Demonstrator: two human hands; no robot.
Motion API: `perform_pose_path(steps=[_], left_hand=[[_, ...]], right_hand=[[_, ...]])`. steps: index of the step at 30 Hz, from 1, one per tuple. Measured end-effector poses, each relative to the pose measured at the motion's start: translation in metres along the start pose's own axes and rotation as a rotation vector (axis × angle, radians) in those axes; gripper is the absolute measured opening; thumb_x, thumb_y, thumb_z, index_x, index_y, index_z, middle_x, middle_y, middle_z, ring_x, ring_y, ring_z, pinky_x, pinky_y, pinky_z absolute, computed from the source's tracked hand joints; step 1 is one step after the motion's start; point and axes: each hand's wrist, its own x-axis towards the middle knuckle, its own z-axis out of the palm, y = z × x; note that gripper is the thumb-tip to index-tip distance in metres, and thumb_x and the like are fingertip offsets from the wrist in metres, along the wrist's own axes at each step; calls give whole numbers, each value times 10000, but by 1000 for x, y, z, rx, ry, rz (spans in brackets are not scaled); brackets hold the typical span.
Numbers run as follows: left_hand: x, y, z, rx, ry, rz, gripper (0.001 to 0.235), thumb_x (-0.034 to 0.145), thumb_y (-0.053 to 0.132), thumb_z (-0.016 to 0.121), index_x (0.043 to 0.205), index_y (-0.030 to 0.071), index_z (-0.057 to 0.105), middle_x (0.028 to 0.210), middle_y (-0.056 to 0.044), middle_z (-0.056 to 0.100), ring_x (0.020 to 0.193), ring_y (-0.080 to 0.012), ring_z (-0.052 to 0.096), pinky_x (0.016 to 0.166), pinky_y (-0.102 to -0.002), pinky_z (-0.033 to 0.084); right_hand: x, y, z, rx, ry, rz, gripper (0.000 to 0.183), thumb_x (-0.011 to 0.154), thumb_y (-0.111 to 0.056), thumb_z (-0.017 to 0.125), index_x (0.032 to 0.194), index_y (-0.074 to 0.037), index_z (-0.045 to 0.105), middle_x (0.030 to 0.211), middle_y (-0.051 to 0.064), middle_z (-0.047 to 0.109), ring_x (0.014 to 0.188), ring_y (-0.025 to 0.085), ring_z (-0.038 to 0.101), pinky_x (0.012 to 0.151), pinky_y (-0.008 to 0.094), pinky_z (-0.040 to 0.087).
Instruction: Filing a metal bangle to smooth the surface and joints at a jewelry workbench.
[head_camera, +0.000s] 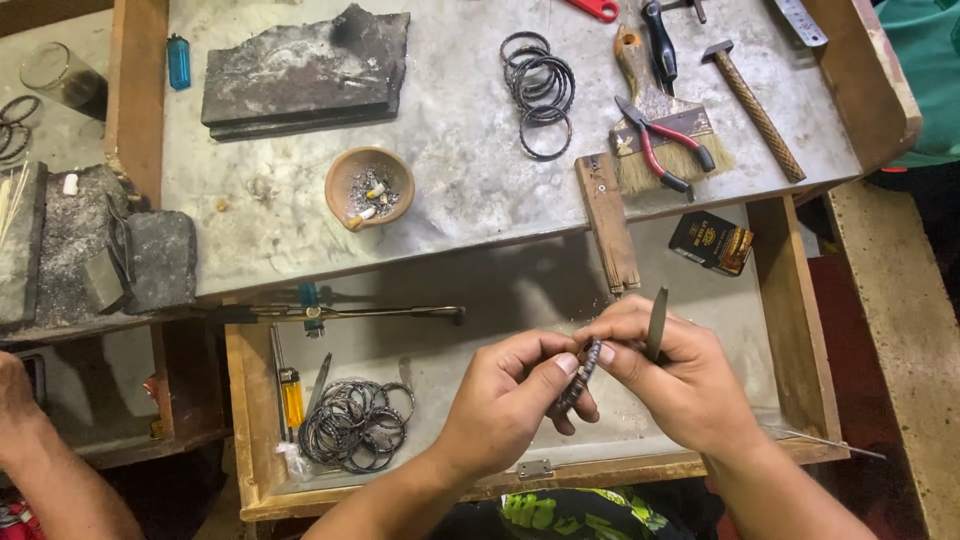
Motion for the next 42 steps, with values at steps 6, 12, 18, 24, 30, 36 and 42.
perform_pose_path(steps=[6,12,18,24,30,36,42], left_hand=[[-1,3,-2,293,156,175,230,952,248,653,1066,63,728,858,-61,780,742,-91,656,661,-255,591],[-5,6,-5,606,157,618,117,987,167,669,1067,93,710,988,-59,757,879,-177,721,764,-287,556],[-8,4,-10,460,91,505,136,957,175,709,1042,76,745,997,-49,772,911,-150,710,758,-263,560],[-15,-2,-9,221,31,334,196,892,160,788,1048,45,762,1003,-68,796,907,-122,731,839,-268,612],[-19,-6,-4,122,4,339,212,890,154,793,1057,30,750,944,-117,799,869,-166,768,794,-293,635],[-19,-4,4,123,31,465,211,918,179,783,1054,20,753,978,-84,796,885,-122,724,790,-271,604],[-14,-16,8,-128,8,352,207,950,64,728,1115,-59,706,898,-208,740,792,-316,779,671,-333,643]], right_hand=[[-5,18,-7,103,181,396,309,963,-180,624,1152,-30,816,855,53,753,593,96,475,547,226,327],[-6,13,-12,6,42,244,213,877,-134,705,1028,-36,820,1038,98,812,1010,186,746,941,323,554],[-5,14,-6,84,-26,14,150,925,-122,687,1016,-55,786,975,118,745,963,226,712,862,352,571],[-6,13,-2,71,-21,-51,185,950,-163,662,1076,-70,760,1075,84,784,1099,244,705,989,416,564],[-13,7,2,72,49,-23,222,943,-203,667,1068,-55,775,1056,114,782,1074,233,710,972,380,556],[-21,-7,6,-166,130,14,280,877,-238,709,1085,-68,790,1062,86,770,1034,184,713,904,312,548],[-16,-13,5,-153,163,-46,174,917,-172,671,962,-57,793,883,72,755,859,185,723,794,296,574]])
